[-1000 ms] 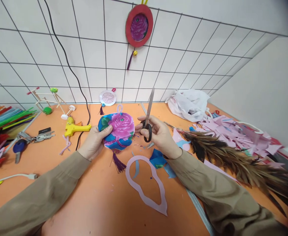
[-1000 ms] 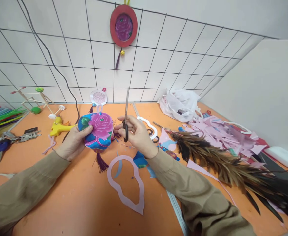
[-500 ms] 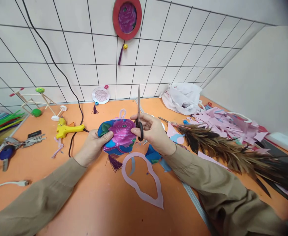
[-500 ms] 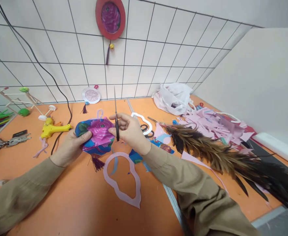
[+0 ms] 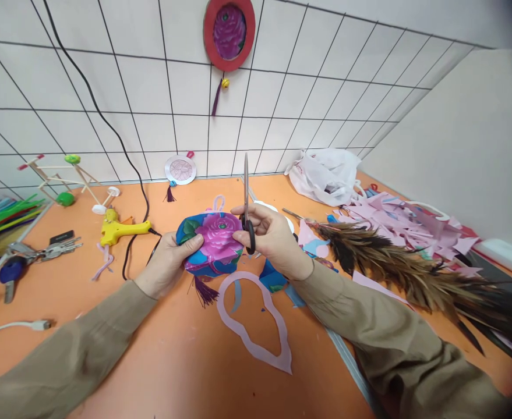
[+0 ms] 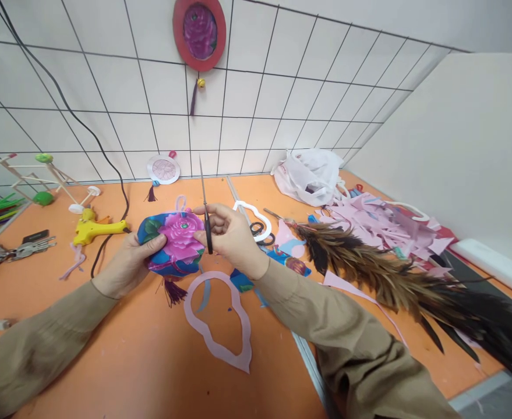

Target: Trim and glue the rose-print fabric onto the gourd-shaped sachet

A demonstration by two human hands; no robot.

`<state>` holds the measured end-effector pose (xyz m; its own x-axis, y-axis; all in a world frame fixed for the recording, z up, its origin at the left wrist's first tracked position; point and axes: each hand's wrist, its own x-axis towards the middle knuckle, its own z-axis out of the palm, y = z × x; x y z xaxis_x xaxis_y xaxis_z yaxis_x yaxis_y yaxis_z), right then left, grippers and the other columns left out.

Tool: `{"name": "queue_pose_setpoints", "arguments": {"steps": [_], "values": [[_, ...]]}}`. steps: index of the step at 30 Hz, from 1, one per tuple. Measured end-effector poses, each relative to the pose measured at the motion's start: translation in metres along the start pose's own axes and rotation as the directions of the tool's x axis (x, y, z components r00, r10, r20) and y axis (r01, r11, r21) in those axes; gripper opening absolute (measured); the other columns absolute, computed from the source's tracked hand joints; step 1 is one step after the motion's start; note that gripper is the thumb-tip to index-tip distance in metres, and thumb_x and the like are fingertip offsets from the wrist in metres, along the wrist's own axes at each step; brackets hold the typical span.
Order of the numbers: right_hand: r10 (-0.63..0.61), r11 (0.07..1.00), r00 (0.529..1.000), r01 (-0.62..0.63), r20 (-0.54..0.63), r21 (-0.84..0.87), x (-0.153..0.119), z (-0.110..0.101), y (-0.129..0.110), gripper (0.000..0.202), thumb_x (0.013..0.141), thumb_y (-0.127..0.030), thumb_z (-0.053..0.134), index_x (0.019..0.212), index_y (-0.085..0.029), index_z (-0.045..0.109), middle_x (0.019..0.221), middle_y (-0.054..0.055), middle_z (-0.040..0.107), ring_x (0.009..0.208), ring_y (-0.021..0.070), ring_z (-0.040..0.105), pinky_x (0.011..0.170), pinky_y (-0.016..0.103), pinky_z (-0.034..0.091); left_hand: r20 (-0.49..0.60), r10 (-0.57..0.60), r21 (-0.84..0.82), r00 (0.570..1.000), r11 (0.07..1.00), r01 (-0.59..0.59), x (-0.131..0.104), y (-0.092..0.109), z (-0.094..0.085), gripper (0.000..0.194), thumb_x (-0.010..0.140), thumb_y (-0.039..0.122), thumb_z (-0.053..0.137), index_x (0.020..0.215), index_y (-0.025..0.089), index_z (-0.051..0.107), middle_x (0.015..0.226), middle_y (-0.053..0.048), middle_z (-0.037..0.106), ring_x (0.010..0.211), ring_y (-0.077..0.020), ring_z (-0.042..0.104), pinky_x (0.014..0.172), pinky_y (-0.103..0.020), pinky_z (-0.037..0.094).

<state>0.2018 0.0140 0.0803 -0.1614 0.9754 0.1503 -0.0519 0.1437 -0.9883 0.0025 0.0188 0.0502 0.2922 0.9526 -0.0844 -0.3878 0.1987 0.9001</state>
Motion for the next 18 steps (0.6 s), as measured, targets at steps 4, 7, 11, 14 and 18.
{"name": "queue_pose_setpoints", "arguments": {"steps": [4, 7, 11, 14, 18], "values": [[-0.036, 0.999, 0.999, 0.036, 0.007, -0.027, 0.0005, -0.0002, 0.0003, 0.044, 0.060, -0.029, 0.086, 0.097, -0.018, 0.064, 0.062, -0.006, 0.052, 0.051, 0.0069, 0.044, 0.046, 0.021, 0.040, 0.010, -0.019, -0.015, 1.000, 1.000, 0.020, 0.0003, -0.0001, -0.0007, 0.024, 0.065, 0.032, 0.087, 0.075, 0.013, 0.076, 0.074, -0.008, 0.076, 0.061, -0.0171, 0.068, 0.059, -0.025, 0.055], [-0.061, 0.998, 0.998, 0.061, 0.003, -0.035, 0.0008, -0.0005, 0.0016, 0.043, 0.060, -0.029, 0.086, 0.095, -0.018, 0.064, 0.061, -0.006, 0.050, 0.053, 0.0069, 0.044, 0.048, 0.021, 0.039, 0.014, -0.025, -0.035, 1.000, 0.999, 0.026, -0.0003, -0.0002, -0.0006, 0.024, 0.065, 0.030, 0.087, 0.078, 0.014, 0.077, 0.074, -0.008, 0.076, 0.062, -0.0182, 0.069, 0.062, -0.027, 0.057], [-0.058, 0.998, 0.998, 0.058, 0.001, -0.023, 0.0005, -0.0012, 0.0037, 0.045, 0.061, -0.030, 0.087, 0.097, -0.018, 0.063, 0.061, -0.006, 0.050, 0.052, 0.0070, 0.045, 0.047, 0.021, 0.039, 0.016, -0.019, -0.047, 1.000, 0.999, 0.019, -0.0001, -0.0004, -0.0003, 0.025, 0.065, 0.030, 0.088, 0.082, 0.014, 0.078, 0.075, -0.008, 0.077, 0.064, -0.0182, 0.071, 0.065, -0.028, 0.058], [-0.048, 0.999, 0.999, 0.048, -0.006, -0.025, -0.0002, -0.0010, 0.0040, 0.047, 0.061, -0.033, 0.087, 0.099, -0.019, 0.063, 0.064, -0.006, 0.053, 0.052, 0.0077, 0.047, 0.047, 0.022, 0.041, 0.006, -0.016, -0.044, 1.000, 0.999, 0.017, 0.0003, -0.0004, 0.0003, 0.025, 0.064, 0.030, 0.088, 0.080, 0.014, 0.077, 0.075, -0.008, 0.077, 0.064, -0.0181, 0.070, 0.064, -0.027, 0.058], [-0.073, 0.997, 0.997, 0.073, 0.001, -0.008, -0.0012, 0.0010, 0.0021, 0.046, 0.060, -0.032, 0.087, 0.098, -0.019, 0.063, 0.067, -0.004, 0.056, 0.056, 0.0084, 0.049, 0.051, 0.022, 0.043, -0.008, -0.036, -0.058, 0.999, 0.998, 0.035, -0.0002, -0.0003, 0.0018, 0.026, 0.061, 0.030, 0.089, 0.078, 0.013, 0.077, 0.073, -0.008, 0.076, 0.061, -0.0182, 0.070, 0.063, -0.027, 0.058]]}}
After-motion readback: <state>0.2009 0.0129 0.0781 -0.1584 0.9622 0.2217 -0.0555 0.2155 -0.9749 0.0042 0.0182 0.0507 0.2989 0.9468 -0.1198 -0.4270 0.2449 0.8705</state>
